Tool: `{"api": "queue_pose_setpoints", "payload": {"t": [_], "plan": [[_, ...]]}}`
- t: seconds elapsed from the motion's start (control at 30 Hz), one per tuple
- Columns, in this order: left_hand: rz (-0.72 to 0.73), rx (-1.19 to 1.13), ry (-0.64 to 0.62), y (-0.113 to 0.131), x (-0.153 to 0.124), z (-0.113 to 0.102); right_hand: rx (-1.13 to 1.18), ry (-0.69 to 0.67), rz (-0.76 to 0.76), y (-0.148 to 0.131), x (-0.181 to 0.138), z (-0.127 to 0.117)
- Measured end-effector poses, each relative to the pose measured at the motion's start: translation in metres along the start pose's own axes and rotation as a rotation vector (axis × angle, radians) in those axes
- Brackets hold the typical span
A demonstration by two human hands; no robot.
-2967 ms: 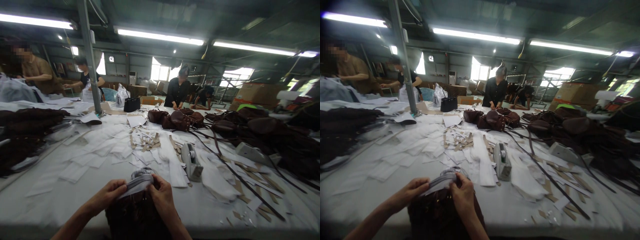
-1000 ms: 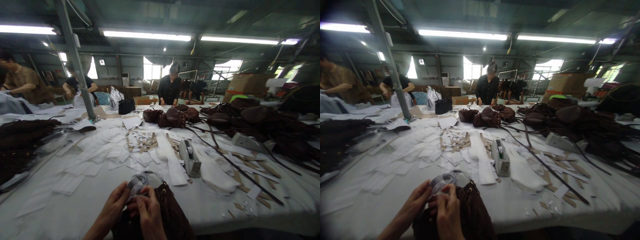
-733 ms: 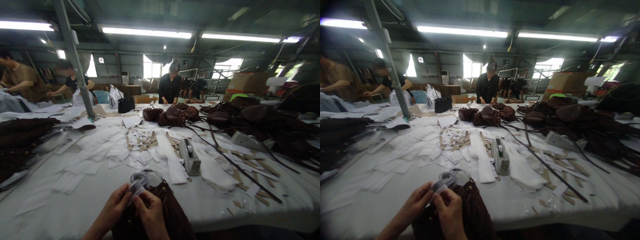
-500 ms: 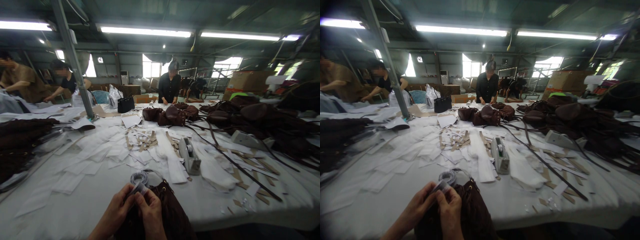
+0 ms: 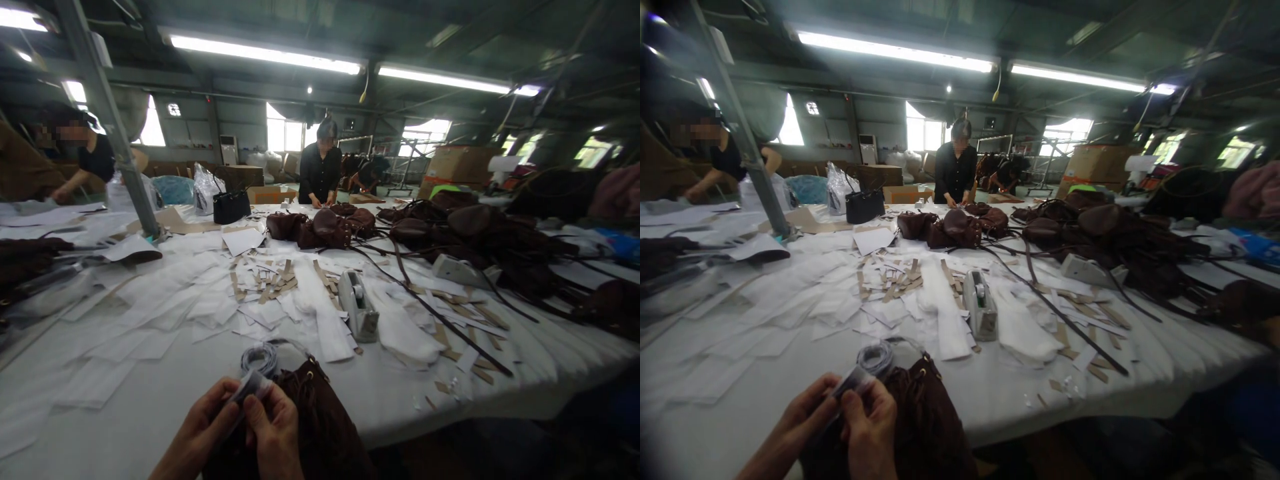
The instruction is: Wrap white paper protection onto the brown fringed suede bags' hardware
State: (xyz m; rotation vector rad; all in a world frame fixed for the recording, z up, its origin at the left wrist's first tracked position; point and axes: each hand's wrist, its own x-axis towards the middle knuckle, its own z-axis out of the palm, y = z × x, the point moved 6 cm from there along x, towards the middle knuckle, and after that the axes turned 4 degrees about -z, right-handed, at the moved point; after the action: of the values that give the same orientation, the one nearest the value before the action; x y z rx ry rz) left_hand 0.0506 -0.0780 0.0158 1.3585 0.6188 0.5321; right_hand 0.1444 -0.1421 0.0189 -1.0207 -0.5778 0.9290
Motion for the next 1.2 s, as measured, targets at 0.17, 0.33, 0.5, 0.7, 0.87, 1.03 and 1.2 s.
{"api": "queue_pose_setpoints", "payload": {"t": [0.17, 0.33, 0.5, 0.7, 0.87, 1.03, 1.2], "plan": [[0.023, 0.016, 0.076, 0.001, -0.003, -0.009, 0.065, -0.019, 0.036, -0.003, -0.003, 0.004], [0.041, 0.208, 0.105, -0.008, -0.001, -0.011, 0.2, -0.006, 0.132, 0.013, 0.002, 0.0], [0.065, 0.295, 0.201, -0.009, 0.002, -0.008, 0.209, -0.019, 0.217, 0.026, 0.012, -0.007], [-0.004, 0.198, 0.187, -0.019, 0.005, -0.016, -0.553, -0.193, 0.2, -0.006, 0.037, -0.031], [-0.025, 0.058, 0.216, -0.033, 0.009, -0.018, -1.027, -0.145, -0.259, -0.047, 0.106, -0.029], [-0.037, 0.111, 0.249, -0.041, 0.017, -0.024, -1.435, -0.425, -0.399, -0.004, 0.192, 0.014], [-0.04, 0.096, 0.308, -0.059, 0.025, -0.036, -1.687, -0.465, -0.38, 0.052, 0.244, 0.027]]}}
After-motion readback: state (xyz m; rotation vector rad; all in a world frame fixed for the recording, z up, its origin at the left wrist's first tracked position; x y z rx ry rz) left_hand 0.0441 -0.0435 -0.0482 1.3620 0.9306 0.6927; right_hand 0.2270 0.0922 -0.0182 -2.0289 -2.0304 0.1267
